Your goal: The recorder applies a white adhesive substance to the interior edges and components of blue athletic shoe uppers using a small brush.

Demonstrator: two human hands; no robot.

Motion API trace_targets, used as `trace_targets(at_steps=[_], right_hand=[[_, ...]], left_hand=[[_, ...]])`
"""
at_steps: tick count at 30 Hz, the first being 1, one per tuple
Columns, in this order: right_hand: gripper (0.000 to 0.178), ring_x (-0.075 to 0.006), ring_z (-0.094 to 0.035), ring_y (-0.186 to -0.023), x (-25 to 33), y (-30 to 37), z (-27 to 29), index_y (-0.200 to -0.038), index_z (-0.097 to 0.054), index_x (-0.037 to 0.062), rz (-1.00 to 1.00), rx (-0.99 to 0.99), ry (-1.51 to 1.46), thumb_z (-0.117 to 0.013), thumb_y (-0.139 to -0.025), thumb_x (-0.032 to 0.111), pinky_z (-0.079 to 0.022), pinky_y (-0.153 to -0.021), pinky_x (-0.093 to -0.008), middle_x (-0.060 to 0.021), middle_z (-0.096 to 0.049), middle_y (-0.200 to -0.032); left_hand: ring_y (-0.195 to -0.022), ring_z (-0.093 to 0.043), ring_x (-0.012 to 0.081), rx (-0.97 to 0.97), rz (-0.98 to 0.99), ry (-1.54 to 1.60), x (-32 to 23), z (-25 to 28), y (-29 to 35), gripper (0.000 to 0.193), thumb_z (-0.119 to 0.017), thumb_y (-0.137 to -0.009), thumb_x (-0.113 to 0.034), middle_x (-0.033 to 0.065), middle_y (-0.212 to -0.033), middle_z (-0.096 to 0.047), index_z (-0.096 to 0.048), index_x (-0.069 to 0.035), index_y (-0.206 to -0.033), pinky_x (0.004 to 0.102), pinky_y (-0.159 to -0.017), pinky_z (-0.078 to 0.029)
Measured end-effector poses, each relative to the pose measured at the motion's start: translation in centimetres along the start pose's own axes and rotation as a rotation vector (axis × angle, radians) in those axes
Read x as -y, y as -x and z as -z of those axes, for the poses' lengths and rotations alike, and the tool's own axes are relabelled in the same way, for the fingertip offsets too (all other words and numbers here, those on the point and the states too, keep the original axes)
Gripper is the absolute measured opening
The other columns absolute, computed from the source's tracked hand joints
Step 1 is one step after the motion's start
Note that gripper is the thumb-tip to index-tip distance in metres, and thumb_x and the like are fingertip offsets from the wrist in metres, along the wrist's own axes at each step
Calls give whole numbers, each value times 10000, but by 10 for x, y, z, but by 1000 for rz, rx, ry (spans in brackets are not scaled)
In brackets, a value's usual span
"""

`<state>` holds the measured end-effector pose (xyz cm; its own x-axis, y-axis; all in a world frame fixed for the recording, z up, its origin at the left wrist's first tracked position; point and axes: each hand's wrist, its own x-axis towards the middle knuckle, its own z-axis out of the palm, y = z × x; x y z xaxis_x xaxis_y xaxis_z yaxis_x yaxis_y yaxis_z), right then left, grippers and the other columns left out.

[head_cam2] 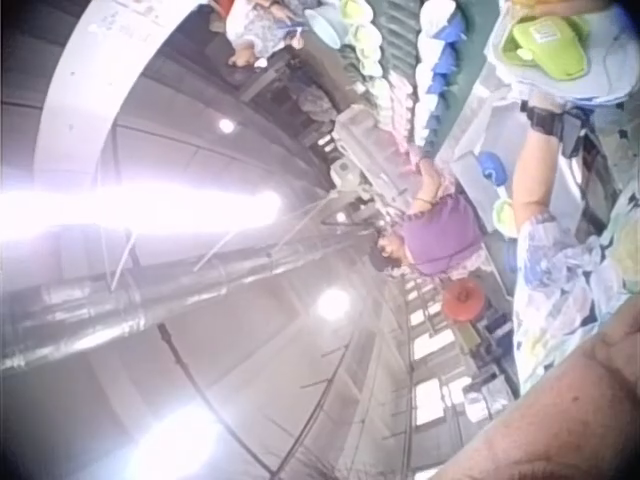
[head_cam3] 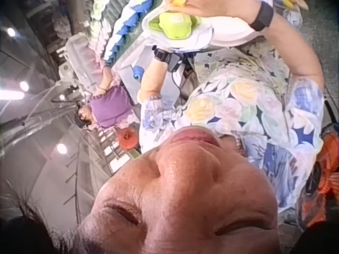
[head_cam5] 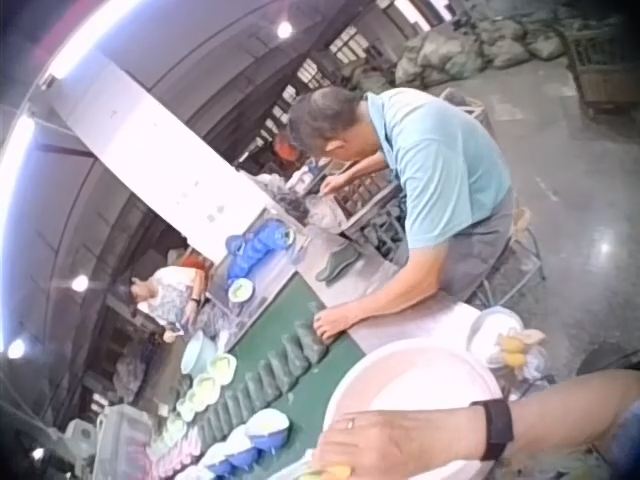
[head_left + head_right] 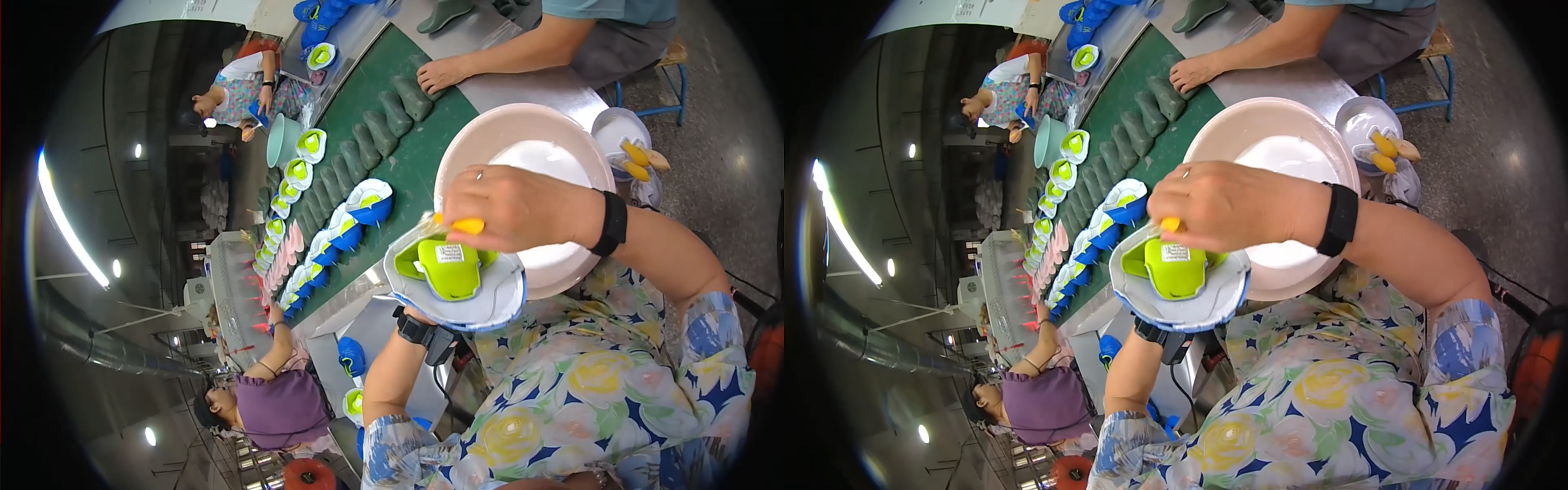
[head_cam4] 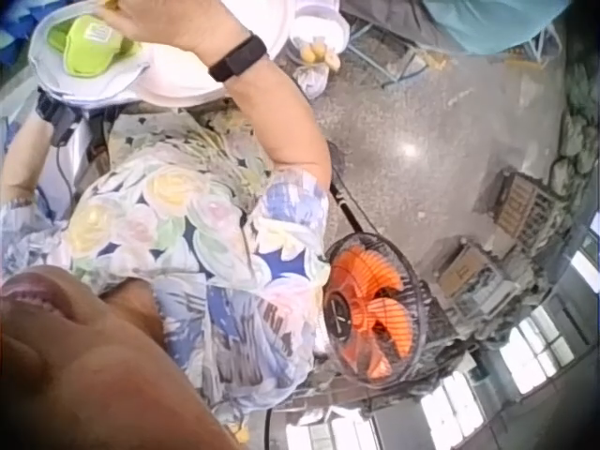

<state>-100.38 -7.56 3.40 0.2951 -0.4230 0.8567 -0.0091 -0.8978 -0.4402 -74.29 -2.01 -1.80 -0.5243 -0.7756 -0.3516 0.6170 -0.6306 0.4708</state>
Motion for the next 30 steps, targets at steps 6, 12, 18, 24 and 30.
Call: trace_targets(at_steps=[6, 12, 18, 24, 30], right_hand=[[206, -349, -612, -665, -7, 12, 9, -861, -519, 17, -446, 68, -93, -667, -855, 159, -484, -612, -393, -164, -615, -720], [176, -324, -613, -608, -6, 14, 19, -855, -559, -4, -672, 104, -152, -643, -839, 150, -471, -584, -381, -173, -618, -669], [182, -272, -648, -717, 7, 15, 39, -906, -571, 20, -838, 279, -31, -695, -833, 132, -494, -660, -336, -133, -640, -771], [171, -298, -614, -861, 8, 21, 13, -943, -607, 18, -168, 50, 54, -661, -791, 75, -493, -750, -379, -122, -623, -906], [185, -292, -614, -846, 17, 31, 25, -950, -605, 41, -79, 309, 119, -659, -774, 61, -504, -757, -368, -104, -614, -912]], left_hand=[[-1210, -564, 290, 1, -53, -26, -7, 6, 0, 565, -432, -996, -452, 156, -1378, -527, -427, -74, -1416, 454, -1025, -481], [-1193, -575, 276, -104, -184, -401, -18, -2, 4, 571, -516, -966, -423, 146, -1358, -547, -448, -60, -1402, 434, -1026, -477], [-1168, -587, 235, -171, -199, -695, -42, -13, 8, 510, -519, -976, -354, 106, -1334, -562, -473, -62, -1392, 405, -986, -497], [-1172, -581, 227, -176, -261, -770, -40, -20, 14, 508, -500, -990, -352, 77, -1352, -540, -441, -90, -1420, 411, -997, -494], [-1181, -582, 270, -286, -355, -631, -42, -9, 20, 540, -498, -982, -401, 50, -1385, -511, -412, -123, -1437, 498, -980, -506]])
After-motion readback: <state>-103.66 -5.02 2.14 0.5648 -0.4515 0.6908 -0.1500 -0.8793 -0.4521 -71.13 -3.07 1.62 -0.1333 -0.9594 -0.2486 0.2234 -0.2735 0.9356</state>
